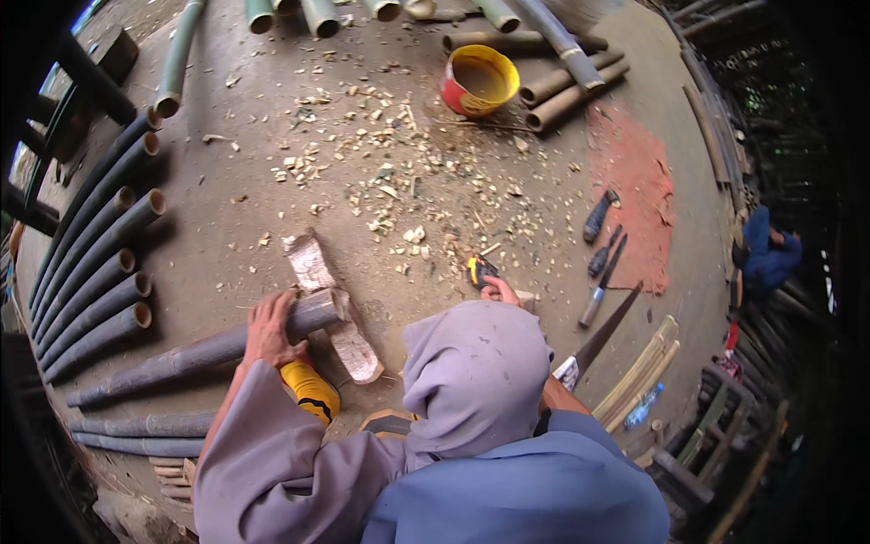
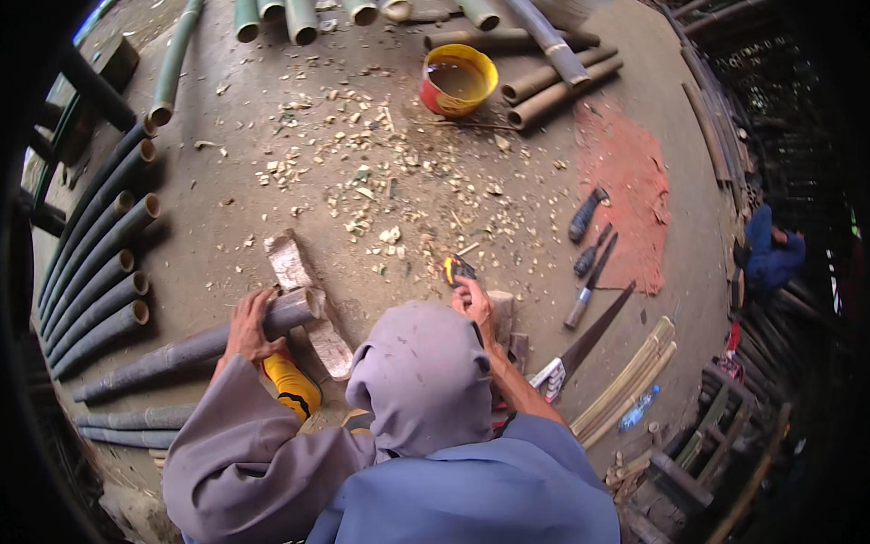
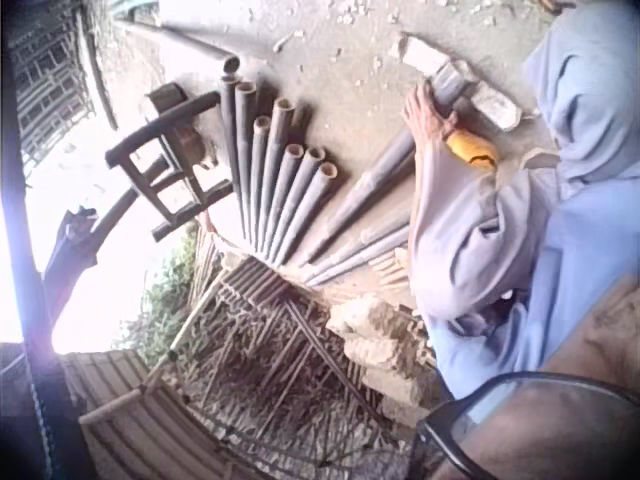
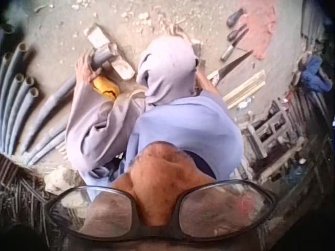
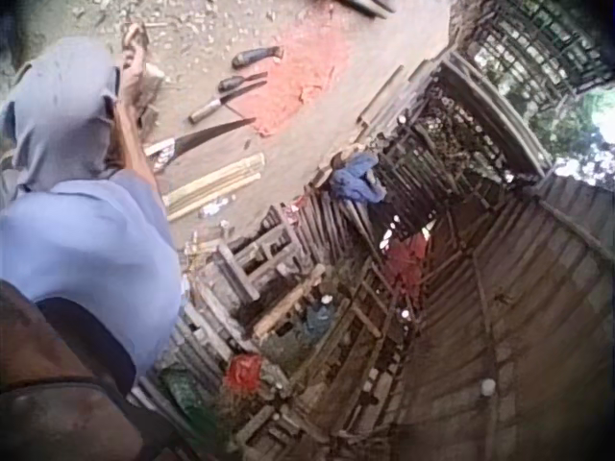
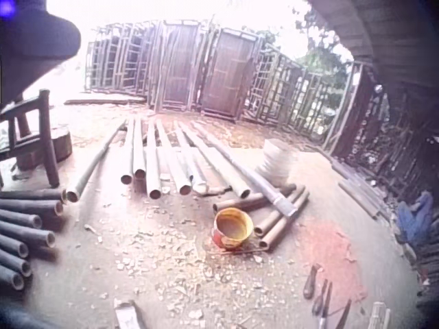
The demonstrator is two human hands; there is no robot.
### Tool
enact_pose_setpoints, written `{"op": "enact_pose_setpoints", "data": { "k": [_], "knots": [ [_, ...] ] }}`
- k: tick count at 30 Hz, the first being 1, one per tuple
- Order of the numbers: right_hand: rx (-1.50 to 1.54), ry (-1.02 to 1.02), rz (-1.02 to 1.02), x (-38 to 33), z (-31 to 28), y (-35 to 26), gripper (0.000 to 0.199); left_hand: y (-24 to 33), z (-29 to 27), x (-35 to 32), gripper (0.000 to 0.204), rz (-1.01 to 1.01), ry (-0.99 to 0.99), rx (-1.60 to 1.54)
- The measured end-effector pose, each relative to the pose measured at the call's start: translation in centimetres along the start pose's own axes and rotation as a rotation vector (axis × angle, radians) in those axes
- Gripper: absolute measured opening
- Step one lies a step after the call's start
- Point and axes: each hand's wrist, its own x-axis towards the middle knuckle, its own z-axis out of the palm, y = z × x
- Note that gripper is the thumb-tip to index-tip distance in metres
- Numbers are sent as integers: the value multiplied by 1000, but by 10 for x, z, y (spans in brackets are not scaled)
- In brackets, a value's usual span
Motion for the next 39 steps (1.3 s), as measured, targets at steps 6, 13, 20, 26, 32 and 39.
{"op": "enact_pose_setpoints", "data": {
  "k": [6, 13, 20, 26, 32, 39],
  "knots": [
    [-384, 268, 62, -109, -105, 45, 38, -38, -103, -30, 73, -158, -253, 78],
    [-690, 496, 106, -76, -167, 76, 44, -30, -164, -47, 78, -303, -614, 263],
    [-717, 493, 472, 19, -253, 135, 77, -18, -55, 13, 101, -82, -344, 328],
    [-618, 449, 505, 39, -256, 160, 87, -24, -2, 6, 52, -125, 41, 269],
    [-676, 482, 337, 34, -233, 134, 78, -12, 55, -15, 51, -99, 393, 453],
    [-625, 152, 93, 44, -131, 79, 67, -3, 74, -14, 40, -78, 677, 457]
  ]
}}
